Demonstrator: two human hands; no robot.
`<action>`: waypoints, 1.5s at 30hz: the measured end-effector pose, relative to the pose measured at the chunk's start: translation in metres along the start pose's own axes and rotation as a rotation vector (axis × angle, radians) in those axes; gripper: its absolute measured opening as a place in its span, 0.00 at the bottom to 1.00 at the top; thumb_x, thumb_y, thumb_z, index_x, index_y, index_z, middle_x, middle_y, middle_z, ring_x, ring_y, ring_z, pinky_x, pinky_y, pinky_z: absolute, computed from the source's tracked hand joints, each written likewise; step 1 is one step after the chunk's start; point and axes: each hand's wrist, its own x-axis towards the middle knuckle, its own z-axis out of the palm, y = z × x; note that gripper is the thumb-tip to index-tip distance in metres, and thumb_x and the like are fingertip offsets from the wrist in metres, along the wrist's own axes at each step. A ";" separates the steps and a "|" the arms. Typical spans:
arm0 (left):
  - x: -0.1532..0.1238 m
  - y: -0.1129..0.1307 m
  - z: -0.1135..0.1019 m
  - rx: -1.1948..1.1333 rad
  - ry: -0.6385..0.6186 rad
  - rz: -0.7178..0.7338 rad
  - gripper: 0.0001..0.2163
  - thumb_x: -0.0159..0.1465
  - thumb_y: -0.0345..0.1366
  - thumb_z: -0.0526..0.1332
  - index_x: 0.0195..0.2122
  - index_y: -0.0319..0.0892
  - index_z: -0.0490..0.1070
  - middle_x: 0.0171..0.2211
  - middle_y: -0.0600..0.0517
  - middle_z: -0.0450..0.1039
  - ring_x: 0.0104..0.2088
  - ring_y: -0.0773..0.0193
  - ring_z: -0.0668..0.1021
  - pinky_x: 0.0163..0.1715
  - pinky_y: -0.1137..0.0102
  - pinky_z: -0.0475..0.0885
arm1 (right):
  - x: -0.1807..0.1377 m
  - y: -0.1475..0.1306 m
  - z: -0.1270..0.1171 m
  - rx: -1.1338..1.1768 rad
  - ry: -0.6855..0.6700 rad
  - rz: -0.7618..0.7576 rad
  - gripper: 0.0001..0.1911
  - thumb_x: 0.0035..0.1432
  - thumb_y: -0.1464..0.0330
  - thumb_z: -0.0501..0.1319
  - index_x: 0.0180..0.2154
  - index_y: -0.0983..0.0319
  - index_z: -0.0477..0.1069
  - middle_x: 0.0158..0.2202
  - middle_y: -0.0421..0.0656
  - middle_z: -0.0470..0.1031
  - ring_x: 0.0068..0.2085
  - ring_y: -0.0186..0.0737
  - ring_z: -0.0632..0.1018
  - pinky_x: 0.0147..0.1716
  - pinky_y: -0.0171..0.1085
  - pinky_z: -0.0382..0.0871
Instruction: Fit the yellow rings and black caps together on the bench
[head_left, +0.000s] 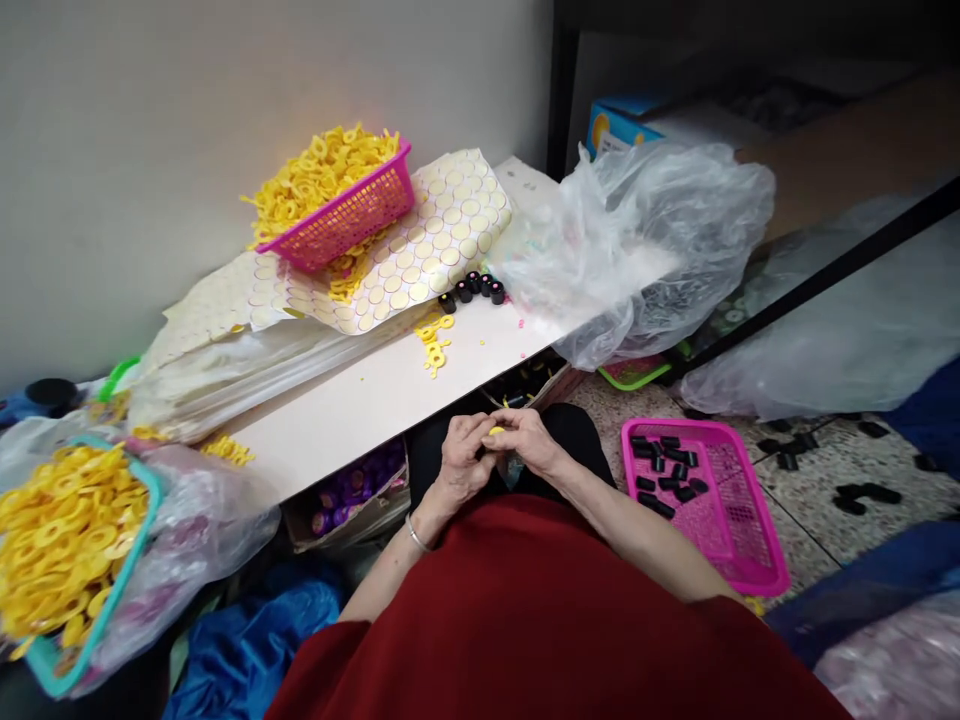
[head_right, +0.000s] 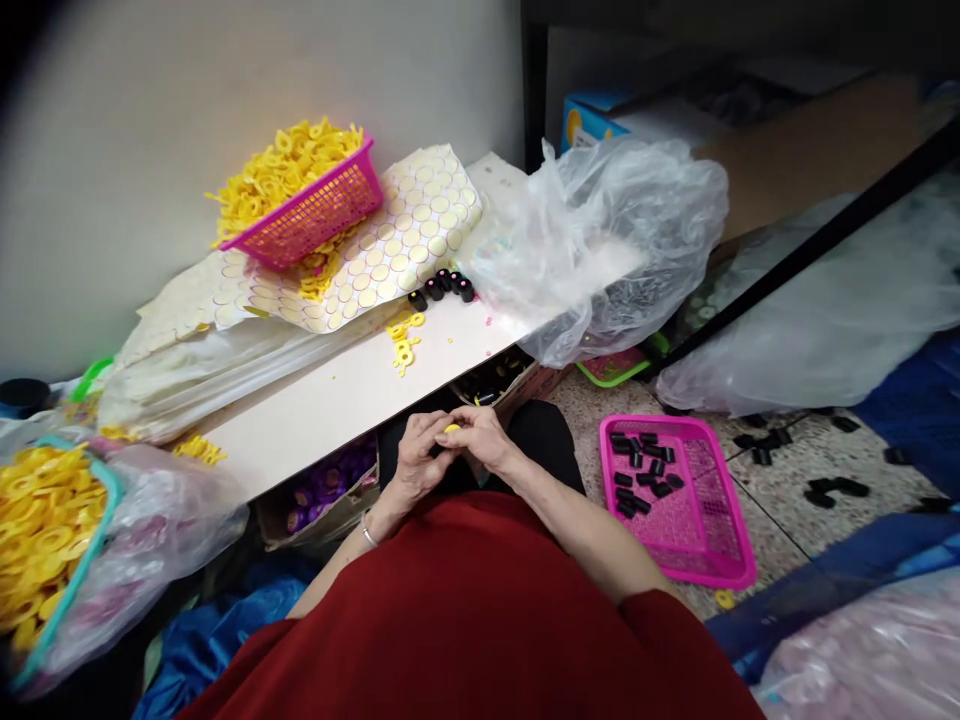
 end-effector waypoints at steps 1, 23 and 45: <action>0.001 -0.005 -0.001 -0.018 -0.021 -0.001 0.16 0.59 0.38 0.64 0.48 0.42 0.72 0.42 0.44 0.74 0.40 0.58 0.74 0.39 0.62 0.73 | 0.005 -0.002 -0.002 -0.024 0.021 -0.029 0.18 0.32 0.65 0.71 0.29 0.65 0.73 0.23 0.36 0.70 0.25 0.30 0.69 0.26 0.33 0.63; 0.038 -0.033 0.005 -0.137 -0.053 -0.008 0.15 0.65 0.41 0.55 0.47 0.43 0.76 0.44 0.43 0.73 0.46 0.55 0.69 0.46 0.59 0.68 | 0.020 -0.020 0.007 -0.191 0.072 -0.148 0.16 0.38 0.63 0.70 0.31 0.64 0.73 0.26 0.37 0.71 0.28 0.32 0.70 0.29 0.32 0.64; 0.141 -0.102 0.040 -0.088 -0.203 -0.360 0.10 0.51 0.28 0.60 0.35 0.40 0.72 0.38 0.47 0.71 0.35 0.60 0.74 0.39 0.64 0.71 | 0.057 -0.001 -0.042 -1.615 0.308 -0.184 0.17 0.57 0.67 0.60 0.47 0.68 0.68 0.45 0.56 0.72 0.48 0.51 0.70 0.49 0.44 0.65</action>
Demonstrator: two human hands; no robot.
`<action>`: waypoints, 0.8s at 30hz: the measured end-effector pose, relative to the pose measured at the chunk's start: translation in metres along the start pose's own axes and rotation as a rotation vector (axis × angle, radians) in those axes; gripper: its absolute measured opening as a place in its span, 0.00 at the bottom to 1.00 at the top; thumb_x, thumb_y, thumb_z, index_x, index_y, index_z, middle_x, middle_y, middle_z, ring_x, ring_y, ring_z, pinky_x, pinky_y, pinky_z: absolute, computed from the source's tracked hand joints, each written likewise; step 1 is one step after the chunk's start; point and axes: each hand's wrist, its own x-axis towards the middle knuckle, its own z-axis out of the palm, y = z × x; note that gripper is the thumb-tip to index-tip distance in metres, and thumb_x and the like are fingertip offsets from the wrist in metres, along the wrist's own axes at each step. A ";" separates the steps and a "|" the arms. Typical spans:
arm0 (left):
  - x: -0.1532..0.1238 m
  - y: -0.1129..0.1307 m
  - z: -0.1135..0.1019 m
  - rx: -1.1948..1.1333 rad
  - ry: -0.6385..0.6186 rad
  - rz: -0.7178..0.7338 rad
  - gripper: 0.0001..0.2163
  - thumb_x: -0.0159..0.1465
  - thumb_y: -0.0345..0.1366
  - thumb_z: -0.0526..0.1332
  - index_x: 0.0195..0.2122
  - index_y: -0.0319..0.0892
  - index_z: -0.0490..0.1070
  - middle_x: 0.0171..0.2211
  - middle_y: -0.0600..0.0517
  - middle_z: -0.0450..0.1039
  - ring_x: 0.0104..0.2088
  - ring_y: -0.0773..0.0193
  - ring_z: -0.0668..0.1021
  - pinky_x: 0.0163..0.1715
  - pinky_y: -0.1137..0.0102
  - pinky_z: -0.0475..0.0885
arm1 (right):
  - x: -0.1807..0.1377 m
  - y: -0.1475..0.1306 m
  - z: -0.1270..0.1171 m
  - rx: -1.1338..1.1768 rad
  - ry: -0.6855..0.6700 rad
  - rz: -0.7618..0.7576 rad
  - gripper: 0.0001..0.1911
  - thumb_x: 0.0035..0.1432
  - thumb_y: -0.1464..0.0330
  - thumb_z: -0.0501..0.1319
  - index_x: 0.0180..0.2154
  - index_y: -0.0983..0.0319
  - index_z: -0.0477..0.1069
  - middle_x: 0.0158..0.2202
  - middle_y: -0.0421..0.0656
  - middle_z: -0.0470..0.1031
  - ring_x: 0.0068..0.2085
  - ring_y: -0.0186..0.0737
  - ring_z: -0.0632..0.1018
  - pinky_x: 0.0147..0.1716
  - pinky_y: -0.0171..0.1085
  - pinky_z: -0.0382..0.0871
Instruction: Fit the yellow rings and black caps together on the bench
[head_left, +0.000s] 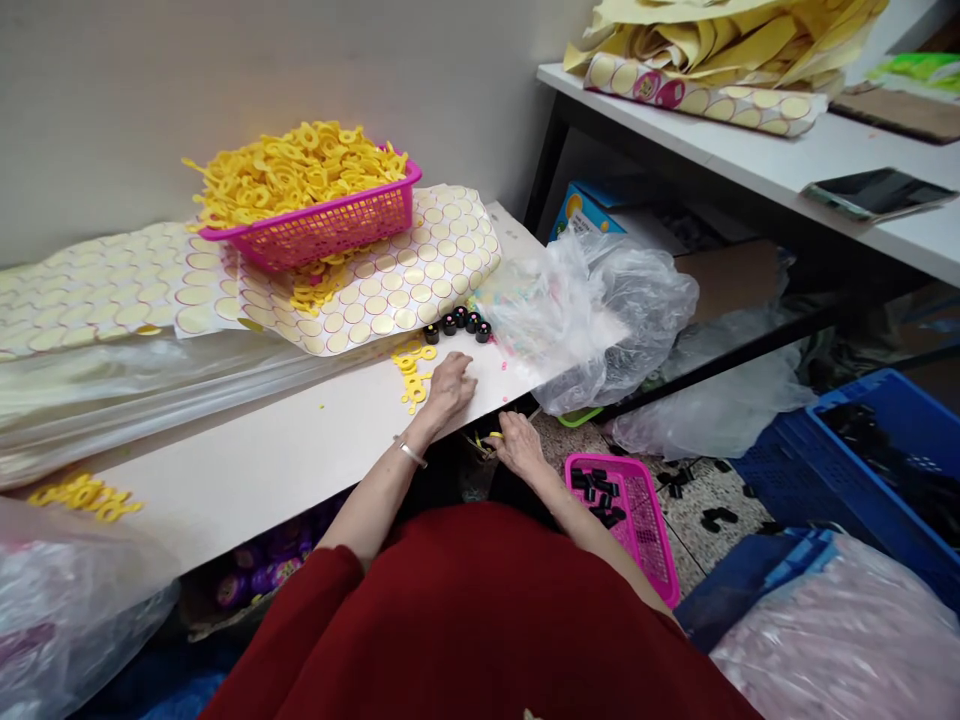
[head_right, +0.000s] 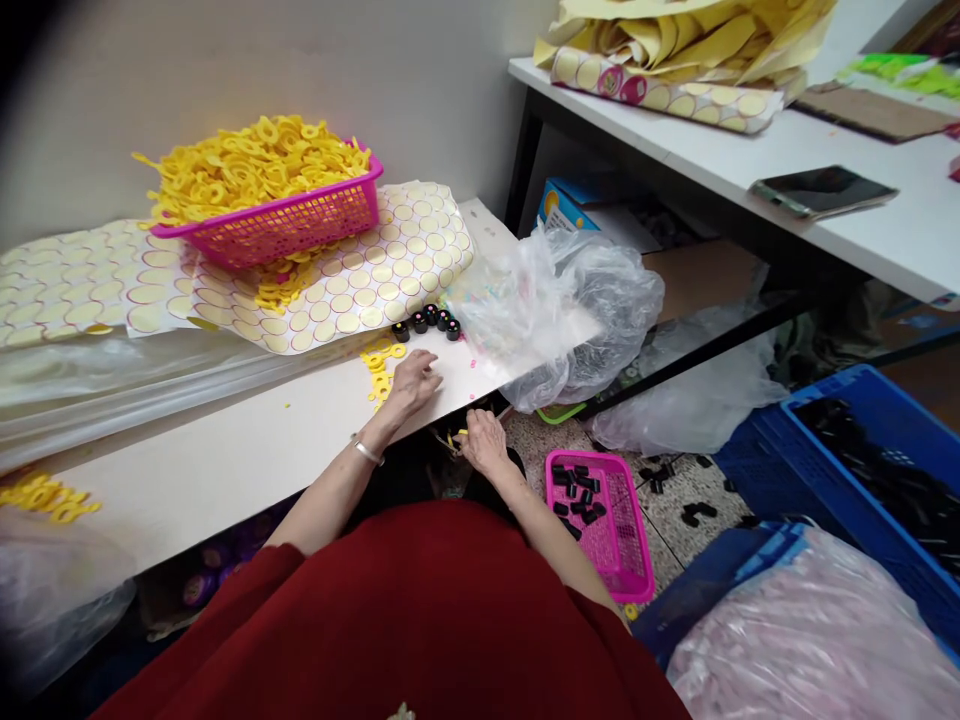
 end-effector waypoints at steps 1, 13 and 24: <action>0.012 0.002 0.008 0.016 0.050 -0.058 0.08 0.51 0.27 0.59 0.33 0.40 0.71 0.36 0.47 0.71 0.34 0.60 0.73 0.37 0.64 0.70 | 0.000 0.003 0.002 0.019 0.007 -0.005 0.18 0.57 0.67 0.60 0.48 0.68 0.68 0.45 0.56 0.72 0.48 0.51 0.70 0.50 0.44 0.64; 0.067 0.025 0.049 0.078 0.187 -0.426 0.07 0.56 0.38 0.63 0.32 0.41 0.70 0.37 0.44 0.72 0.39 0.53 0.74 0.37 0.65 0.65 | -0.013 0.030 -0.005 0.784 0.189 0.052 0.13 0.52 0.62 0.61 0.38 0.63 0.73 0.32 0.43 0.71 0.29 0.36 0.71 0.31 0.37 0.66; 0.034 0.025 0.031 0.134 0.202 -0.371 0.05 0.57 0.35 0.60 0.27 0.40 0.71 0.31 0.47 0.72 0.33 0.59 0.73 0.33 0.67 0.63 | -0.011 0.011 -0.029 0.888 0.359 0.029 0.09 0.54 0.62 0.60 0.34 0.60 0.73 0.32 0.41 0.72 0.27 0.34 0.69 0.29 0.36 0.64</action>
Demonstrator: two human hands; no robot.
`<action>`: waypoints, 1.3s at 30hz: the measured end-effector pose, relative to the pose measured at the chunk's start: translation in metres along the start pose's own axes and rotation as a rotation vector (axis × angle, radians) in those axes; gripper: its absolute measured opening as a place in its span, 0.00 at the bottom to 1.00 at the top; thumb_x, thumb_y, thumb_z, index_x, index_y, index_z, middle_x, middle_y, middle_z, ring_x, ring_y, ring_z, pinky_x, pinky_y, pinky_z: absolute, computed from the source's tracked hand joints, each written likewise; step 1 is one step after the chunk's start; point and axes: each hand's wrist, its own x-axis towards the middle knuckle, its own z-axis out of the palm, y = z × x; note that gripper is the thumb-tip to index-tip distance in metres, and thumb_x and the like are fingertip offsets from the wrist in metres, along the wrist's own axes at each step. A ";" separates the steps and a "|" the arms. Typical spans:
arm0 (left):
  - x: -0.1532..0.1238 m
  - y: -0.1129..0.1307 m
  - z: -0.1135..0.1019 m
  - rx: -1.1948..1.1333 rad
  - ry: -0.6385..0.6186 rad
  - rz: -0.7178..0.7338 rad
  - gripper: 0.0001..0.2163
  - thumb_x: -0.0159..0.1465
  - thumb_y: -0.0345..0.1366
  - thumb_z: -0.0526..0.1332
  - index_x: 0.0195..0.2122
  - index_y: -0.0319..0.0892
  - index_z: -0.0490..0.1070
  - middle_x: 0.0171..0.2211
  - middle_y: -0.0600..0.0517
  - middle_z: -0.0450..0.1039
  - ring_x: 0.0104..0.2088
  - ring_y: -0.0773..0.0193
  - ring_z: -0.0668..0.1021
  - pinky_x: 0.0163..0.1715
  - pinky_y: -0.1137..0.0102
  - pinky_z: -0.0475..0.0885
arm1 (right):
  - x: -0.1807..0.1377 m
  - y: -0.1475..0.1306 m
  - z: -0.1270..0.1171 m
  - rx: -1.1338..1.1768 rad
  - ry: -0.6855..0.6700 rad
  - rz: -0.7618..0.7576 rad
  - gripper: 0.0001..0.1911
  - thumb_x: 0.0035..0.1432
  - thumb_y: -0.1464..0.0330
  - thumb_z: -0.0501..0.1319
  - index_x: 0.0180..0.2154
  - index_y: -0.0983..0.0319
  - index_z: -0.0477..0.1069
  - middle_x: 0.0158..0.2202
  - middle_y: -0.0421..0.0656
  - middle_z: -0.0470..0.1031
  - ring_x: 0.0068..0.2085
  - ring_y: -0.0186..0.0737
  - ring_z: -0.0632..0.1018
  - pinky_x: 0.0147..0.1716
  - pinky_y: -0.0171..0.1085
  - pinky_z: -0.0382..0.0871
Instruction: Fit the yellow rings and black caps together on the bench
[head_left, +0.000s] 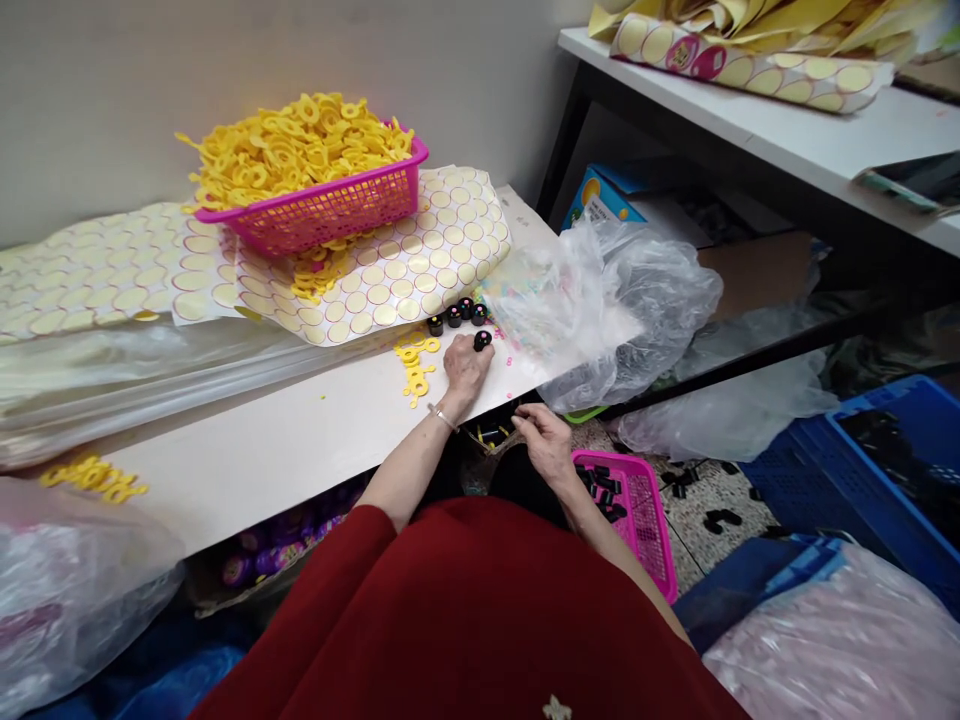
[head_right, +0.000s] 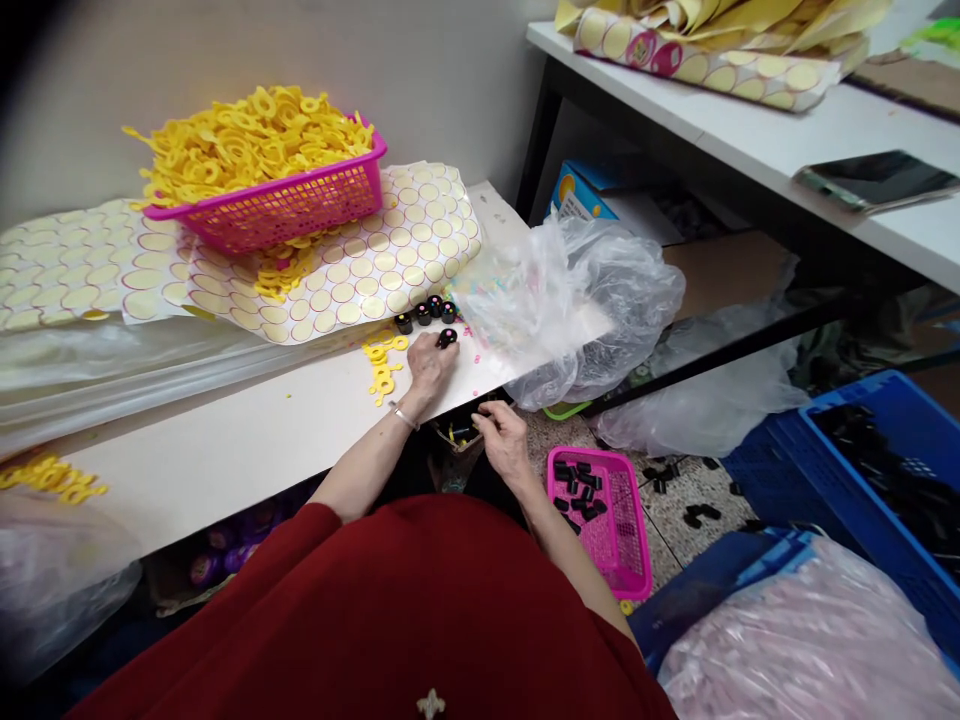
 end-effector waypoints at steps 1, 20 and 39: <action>-0.011 -0.007 -0.005 0.001 0.004 0.019 0.05 0.56 0.35 0.61 0.26 0.40 0.70 0.29 0.48 0.71 0.32 0.60 0.73 0.32 0.67 0.63 | 0.007 -0.007 0.000 0.000 0.028 -0.038 0.08 0.55 0.63 0.60 0.34 0.60 0.72 0.32 0.42 0.72 0.28 0.35 0.69 0.31 0.37 0.65; -0.081 -0.065 -0.032 -0.143 0.133 0.145 0.07 0.54 0.40 0.61 0.24 0.42 0.70 0.21 0.55 0.63 0.24 0.67 0.66 0.30 0.70 0.64 | 0.140 -0.044 0.121 -0.741 -0.742 -0.344 0.10 0.53 0.75 0.57 0.39 0.65 0.72 0.42 0.47 0.74 0.41 0.39 0.72 0.37 0.33 0.60; -0.080 -0.033 -0.063 -0.806 0.121 -0.127 0.15 0.52 0.43 0.66 0.36 0.38 0.75 0.27 0.54 0.71 0.22 0.73 0.66 0.25 0.73 0.64 | 0.064 -0.051 0.029 0.517 -0.336 0.241 0.13 0.36 0.65 0.68 0.26 0.64 0.70 0.18 0.33 0.66 0.19 0.25 0.62 0.20 0.30 0.55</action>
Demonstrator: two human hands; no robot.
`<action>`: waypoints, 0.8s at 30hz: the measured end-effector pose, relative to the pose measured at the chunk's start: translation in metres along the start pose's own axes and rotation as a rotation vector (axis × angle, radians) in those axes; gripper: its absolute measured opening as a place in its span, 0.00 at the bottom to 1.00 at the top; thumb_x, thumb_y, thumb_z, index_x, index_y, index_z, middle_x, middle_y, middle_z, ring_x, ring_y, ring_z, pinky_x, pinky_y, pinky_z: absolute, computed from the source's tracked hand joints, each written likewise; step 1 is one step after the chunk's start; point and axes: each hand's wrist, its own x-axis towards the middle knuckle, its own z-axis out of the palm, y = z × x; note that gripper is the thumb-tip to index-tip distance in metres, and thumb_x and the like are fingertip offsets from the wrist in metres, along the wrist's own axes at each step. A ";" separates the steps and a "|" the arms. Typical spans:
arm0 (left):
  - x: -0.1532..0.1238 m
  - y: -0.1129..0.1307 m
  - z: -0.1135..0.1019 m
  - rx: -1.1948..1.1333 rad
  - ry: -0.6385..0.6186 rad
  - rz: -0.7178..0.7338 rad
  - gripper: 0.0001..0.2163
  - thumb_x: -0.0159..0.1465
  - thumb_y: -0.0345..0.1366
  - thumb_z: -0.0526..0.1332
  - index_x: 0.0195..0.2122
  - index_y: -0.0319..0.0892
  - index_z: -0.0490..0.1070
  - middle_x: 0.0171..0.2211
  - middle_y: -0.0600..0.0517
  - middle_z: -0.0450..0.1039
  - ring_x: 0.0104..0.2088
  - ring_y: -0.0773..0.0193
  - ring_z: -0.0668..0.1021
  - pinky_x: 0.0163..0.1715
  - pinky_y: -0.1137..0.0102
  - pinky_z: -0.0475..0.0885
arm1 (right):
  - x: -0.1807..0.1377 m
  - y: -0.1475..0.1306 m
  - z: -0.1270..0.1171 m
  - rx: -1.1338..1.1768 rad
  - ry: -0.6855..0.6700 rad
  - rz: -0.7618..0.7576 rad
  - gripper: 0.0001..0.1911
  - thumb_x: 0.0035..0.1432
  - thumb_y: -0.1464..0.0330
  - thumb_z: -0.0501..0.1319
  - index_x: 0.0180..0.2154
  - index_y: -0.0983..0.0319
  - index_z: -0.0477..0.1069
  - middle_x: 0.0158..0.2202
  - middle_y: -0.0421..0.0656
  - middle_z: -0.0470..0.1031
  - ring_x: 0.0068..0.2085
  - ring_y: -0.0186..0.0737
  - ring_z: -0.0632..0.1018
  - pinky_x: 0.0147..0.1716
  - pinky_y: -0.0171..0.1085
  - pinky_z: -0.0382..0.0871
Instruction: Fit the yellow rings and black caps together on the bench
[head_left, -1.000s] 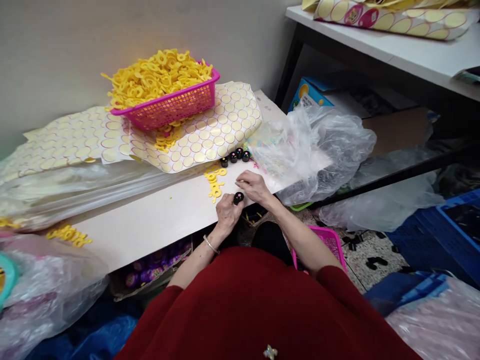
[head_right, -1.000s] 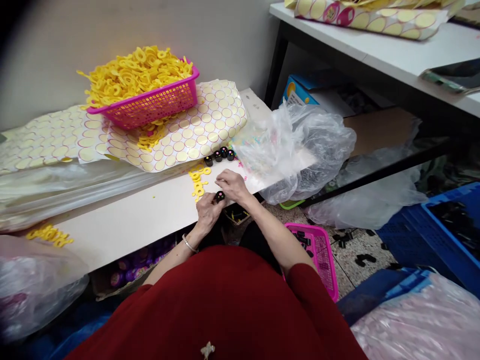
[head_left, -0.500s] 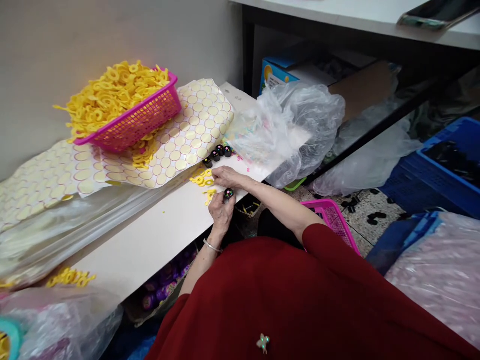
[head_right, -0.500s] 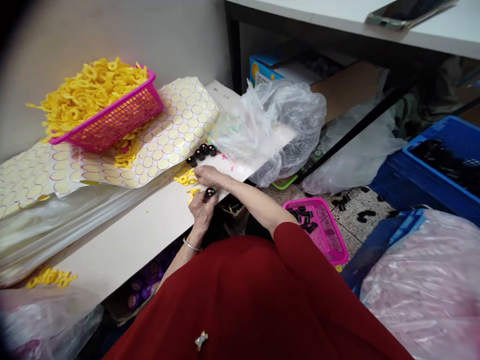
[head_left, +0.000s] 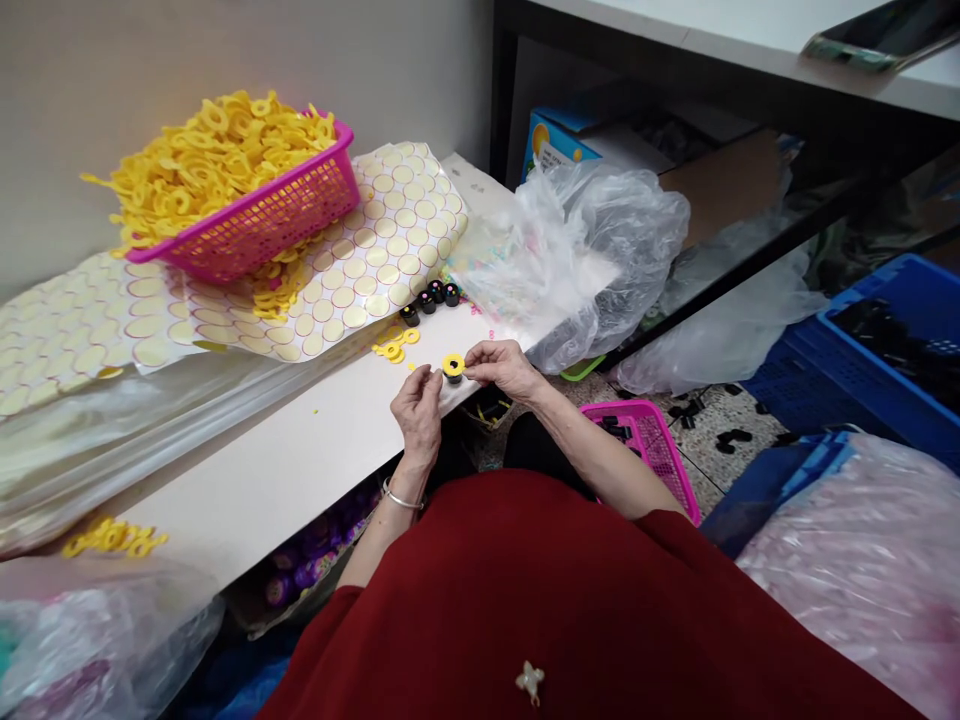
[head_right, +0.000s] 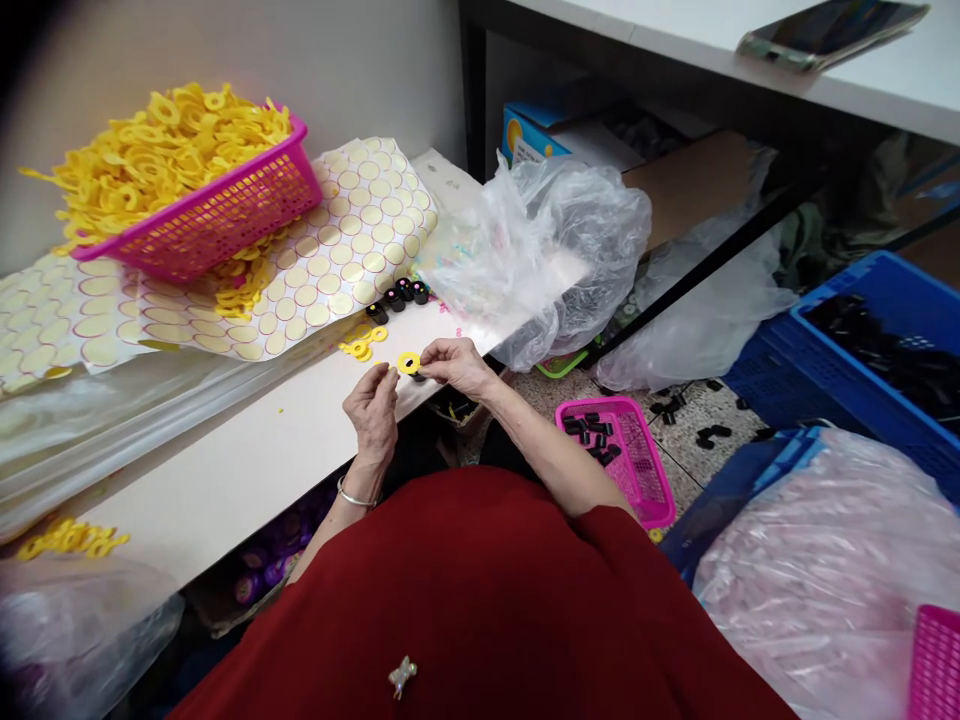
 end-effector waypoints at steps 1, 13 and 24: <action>0.000 0.006 0.000 -0.073 -0.029 -0.078 0.15 0.51 0.44 0.67 0.35 0.38 0.76 0.25 0.54 0.71 0.21 0.74 0.65 0.22 0.74 0.63 | -0.004 0.000 0.002 0.006 -0.011 0.013 0.13 0.36 0.65 0.68 0.26 0.64 0.70 0.18 0.33 0.66 0.19 0.25 0.62 0.20 0.30 0.55; -0.013 0.013 -0.009 -0.221 -0.149 -0.419 0.08 0.41 0.33 0.69 0.23 0.36 0.76 0.14 0.56 0.68 0.13 0.76 0.65 0.14 0.79 0.58 | -0.044 0.024 0.018 -0.326 -0.075 -0.049 0.17 0.46 0.63 0.66 0.39 0.64 0.71 0.24 0.33 0.61 0.25 0.28 0.62 0.27 0.31 0.55; 0.005 0.007 -0.004 -0.277 -0.151 -0.393 0.12 0.41 0.36 0.71 0.27 0.36 0.76 0.20 0.54 0.72 0.18 0.75 0.68 0.18 0.78 0.61 | -0.016 0.005 0.006 -0.960 -0.139 -0.278 0.12 0.58 0.62 0.60 0.38 0.64 0.71 0.33 0.41 0.72 0.33 0.34 0.70 0.32 0.31 0.54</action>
